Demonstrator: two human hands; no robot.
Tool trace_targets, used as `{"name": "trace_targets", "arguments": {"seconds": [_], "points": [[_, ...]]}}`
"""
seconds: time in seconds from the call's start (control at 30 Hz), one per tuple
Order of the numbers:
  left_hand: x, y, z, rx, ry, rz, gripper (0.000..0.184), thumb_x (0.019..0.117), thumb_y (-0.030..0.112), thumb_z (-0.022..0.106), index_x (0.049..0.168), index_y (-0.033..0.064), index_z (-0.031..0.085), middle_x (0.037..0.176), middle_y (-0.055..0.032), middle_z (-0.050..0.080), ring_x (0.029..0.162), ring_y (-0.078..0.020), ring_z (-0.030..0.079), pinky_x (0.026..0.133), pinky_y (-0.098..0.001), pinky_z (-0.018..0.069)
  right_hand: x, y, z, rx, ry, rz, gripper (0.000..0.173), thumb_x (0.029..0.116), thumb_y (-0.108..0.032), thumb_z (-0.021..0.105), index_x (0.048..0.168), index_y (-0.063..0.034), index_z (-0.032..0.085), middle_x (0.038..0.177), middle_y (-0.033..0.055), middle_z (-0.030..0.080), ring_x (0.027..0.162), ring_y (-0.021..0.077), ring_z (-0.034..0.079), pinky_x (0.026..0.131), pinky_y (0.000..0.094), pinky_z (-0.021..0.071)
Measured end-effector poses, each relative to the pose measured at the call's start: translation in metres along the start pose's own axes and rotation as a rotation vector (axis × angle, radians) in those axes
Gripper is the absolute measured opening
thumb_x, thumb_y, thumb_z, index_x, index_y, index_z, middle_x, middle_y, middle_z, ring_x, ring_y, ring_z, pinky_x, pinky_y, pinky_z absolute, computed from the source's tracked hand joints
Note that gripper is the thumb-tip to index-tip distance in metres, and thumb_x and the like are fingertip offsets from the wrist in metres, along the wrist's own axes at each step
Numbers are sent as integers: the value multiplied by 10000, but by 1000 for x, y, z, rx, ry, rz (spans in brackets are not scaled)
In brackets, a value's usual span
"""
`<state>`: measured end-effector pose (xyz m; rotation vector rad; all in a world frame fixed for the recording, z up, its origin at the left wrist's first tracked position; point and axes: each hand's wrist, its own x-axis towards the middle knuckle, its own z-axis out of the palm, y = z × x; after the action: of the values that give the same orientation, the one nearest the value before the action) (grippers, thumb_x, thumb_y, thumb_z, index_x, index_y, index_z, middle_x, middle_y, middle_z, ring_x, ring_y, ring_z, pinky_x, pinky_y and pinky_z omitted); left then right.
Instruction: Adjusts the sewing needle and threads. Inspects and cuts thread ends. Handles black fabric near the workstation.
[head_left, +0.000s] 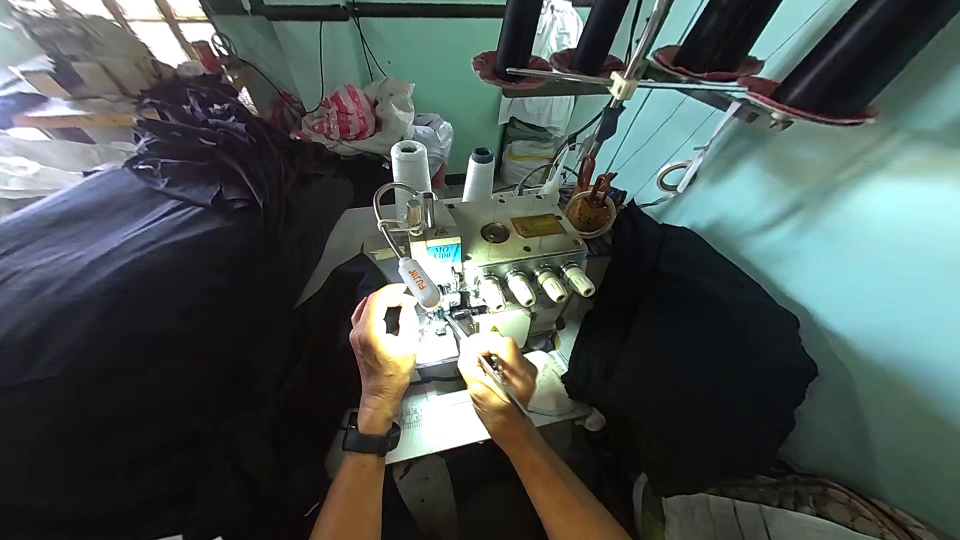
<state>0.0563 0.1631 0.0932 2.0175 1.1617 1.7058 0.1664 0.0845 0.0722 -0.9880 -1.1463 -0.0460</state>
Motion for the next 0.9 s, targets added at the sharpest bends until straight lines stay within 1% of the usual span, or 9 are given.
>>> {"name": "trace_targets", "arguments": {"seconds": [0.07, 0.13, 0.2, 0.3, 0.43, 0.6, 0.73, 0.83, 0.9], "points": [[0, 0, 0, 8, 11, -8, 177, 914, 47, 626, 1046, -40, 705, 1034, -149, 734, 1047, -190, 681, 983, -328, 500, 1, -12, -13, 31, 29, 68, 86, 796, 13, 672, 800, -24, 595, 756, 16, 676, 736, -32, 655, 670, 102, 534], [0, 2, 0, 14, 22, -15, 192, 922, 46, 621, 1068, -54, 696, 1044, -166, 729, 1043, -190, 680, 958, -310, 507, -1, -19, -23, 46, 11, 112, 89, 817, -2, 675, 812, -40, 595, 785, -4, 690, 762, -45, 664, 686, 99, 544], [0, 3, -1, 18, 25, -17, 201, 931, 46, 613, 1087, -54, 690, 1047, -168, 722, 1037, -175, 680, 950, -295, 513, -1, -19, -25, 30, 9, 111, 80, 818, 5, 671, 802, -25, 598, 773, 3, 681, 740, -54, 646, 672, 85, 528], [-1, 2, 0, 9, 23, -10, 205, 932, 41, 615, 1091, -67, 685, 1053, -187, 722, 1040, -210, 682, 957, -340, 513, 0, -13, -16, -34, 4, 81, 72, 803, 11, 677, 780, 0, 609, 727, 25, 654, 683, -49, 606, 640, 74, 491], [-2, 0, 1, 12, 29, 14, 205, 931, 42, 627, 1094, -69, 684, 1035, -179, 726, 1020, -199, 690, 945, -324, 523, 0, -4, -4, -37, -49, 49, 54, 801, 28, 669, 828, 37, 624, 731, 57, 635, 675, -19, 584, 658, 84, 483], [-2, 1, 1, 30, 28, 14, 169, 917, 47, 624, 1029, -52, 703, 1043, -177, 731, 1044, -217, 685, 966, -338, 507, -1, -2, 3, 25, -25, 89, 42, 796, 43, 653, 826, 41, 623, 731, 33, 619, 690, -32, 572, 671, 83, 479], [-2, 1, 0, 27, 34, 3, 166, 919, 46, 623, 1025, -51, 704, 1039, -175, 732, 1046, -214, 684, 960, -330, 510, 3, -1, 3, 53, 13, 71, 62, 803, 43, 670, 813, 18, 614, 743, 23, 634, 719, -40, 599, 690, 86, 499], [-3, 1, 1, 27, 27, -4, 166, 923, 44, 620, 1027, -53, 704, 1033, -174, 731, 1048, -213, 681, 963, -324, 507, 3, 0, 4, 50, -17, 139, 41, 804, 40, 682, 808, 32, 642, 736, 21, 636, 696, -46, 582, 671, 81, 489], [-2, 0, 1, 30, 26, -9, 168, 920, 44, 624, 1031, -52, 707, 1032, -174, 733, 1045, -209, 684, 960, -319, 511, 2, 3, 6, 130, -6, 201, 56, 797, 66, 670, 806, 20, 638, 749, -7, 639, 713, -56, 586, 683, 89, 501]]}}
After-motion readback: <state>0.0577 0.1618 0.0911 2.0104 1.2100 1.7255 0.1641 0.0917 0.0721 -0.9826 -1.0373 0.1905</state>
